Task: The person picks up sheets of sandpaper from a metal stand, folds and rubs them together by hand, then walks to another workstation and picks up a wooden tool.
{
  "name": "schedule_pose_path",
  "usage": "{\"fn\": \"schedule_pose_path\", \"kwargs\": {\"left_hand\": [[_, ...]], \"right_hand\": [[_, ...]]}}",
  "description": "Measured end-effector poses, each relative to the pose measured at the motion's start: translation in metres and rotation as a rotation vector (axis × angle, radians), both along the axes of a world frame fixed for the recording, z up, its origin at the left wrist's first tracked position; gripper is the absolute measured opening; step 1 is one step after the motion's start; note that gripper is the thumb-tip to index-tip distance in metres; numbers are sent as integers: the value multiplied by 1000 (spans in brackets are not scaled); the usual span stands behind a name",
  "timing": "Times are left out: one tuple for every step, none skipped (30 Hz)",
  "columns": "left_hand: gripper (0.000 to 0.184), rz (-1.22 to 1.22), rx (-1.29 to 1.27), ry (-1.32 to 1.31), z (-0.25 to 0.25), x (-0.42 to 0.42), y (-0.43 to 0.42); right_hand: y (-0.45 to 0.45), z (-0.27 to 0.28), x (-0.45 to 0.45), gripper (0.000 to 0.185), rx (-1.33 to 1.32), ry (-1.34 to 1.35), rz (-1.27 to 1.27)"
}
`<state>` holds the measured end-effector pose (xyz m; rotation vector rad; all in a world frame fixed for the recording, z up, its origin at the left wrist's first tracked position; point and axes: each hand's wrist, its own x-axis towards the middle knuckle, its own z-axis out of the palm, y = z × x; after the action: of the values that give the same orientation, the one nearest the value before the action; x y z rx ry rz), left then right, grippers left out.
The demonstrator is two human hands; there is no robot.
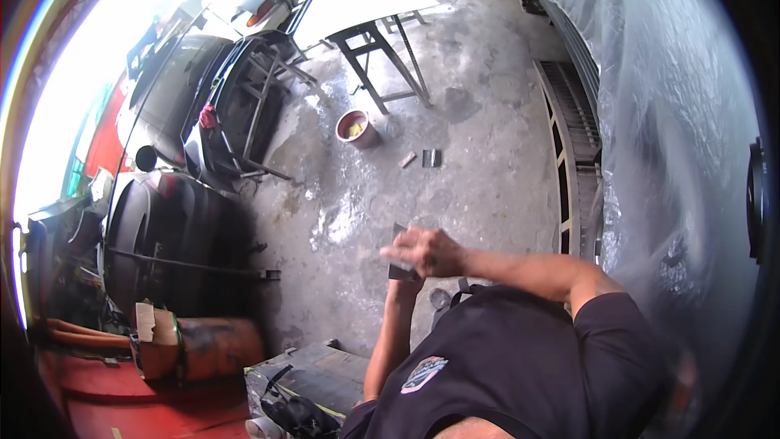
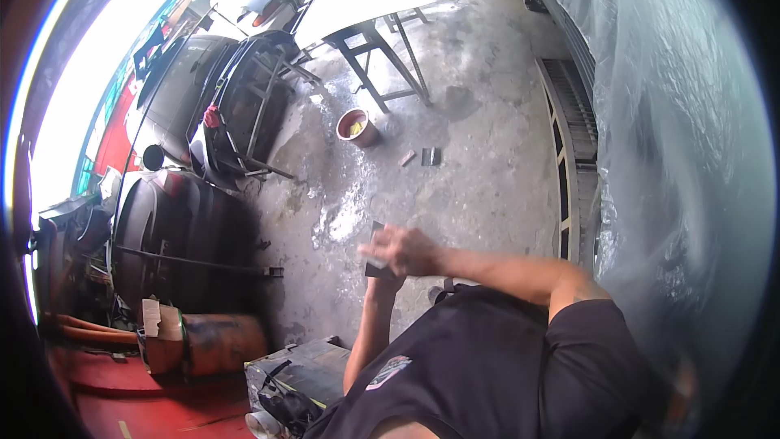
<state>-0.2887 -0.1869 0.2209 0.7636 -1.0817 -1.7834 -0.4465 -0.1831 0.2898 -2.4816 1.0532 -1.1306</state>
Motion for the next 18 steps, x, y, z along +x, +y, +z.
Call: {"fn": "schedule_pose_path", "kwargs": {"left_hand": [[36,55,-322,-297,7,-9,-3],[37,105,26,-212,5,-7,0],[37,122,194,-169,-4,-2,-2],[38,154,363,-119,-12,3,-3],[35,88,90,-305,-22,9,-10],[34,53,-23,-240,-33,14,-14],[34,10,-76,-124,-24,14,-14],[34,-29,-18,-35,-23,17,-13],[33,-66,30,38,-24,21,-11],[33,-99,83,98,-25,26,-9],[33,-116,119,131,-27,31,-7],[33,-118,134,137,-29,36,-4],[32,-117,142,137,-28,38,-1],[32,-120,152,138,-26,42,2],[32,-121,159,124,-26,44,6],[32,-118,154,103,-23,45,5],[31,-117,136,91,-21,45,4],[31,-117,111,72,-19,43,0]], "right_hand": [[-13,-9,-8,53,13,-27,-46],[-27,-21,-16,51,62,-64,-83],[-36,-29,-21,50,106,-99,-118],[-34,-24,-24,50,100,-97,-119],[-26,-11,-27,49,68,-104,-120],[-17,2,-28,48,38,-109,-116],[0,11,-20,49,-104,-76,-46],[14,15,-9,50,-185,-87,91],[26,17,-1,50,-268,-96,224],[38,16,3,50,-302,-61,262],[44,16,6,50,-337,-26,303],[41,15,5,49,-312,-44,284],[35,17,4,49,-314,-45,289],[27,19,1,50,-240,-51,219],[25,19,1,51,-156,-60,148],[23,18,3,54,-137,-86,142],[19,17,3,54,-141,-82,149],[17,14,5,55,-134,-74,111]]}}
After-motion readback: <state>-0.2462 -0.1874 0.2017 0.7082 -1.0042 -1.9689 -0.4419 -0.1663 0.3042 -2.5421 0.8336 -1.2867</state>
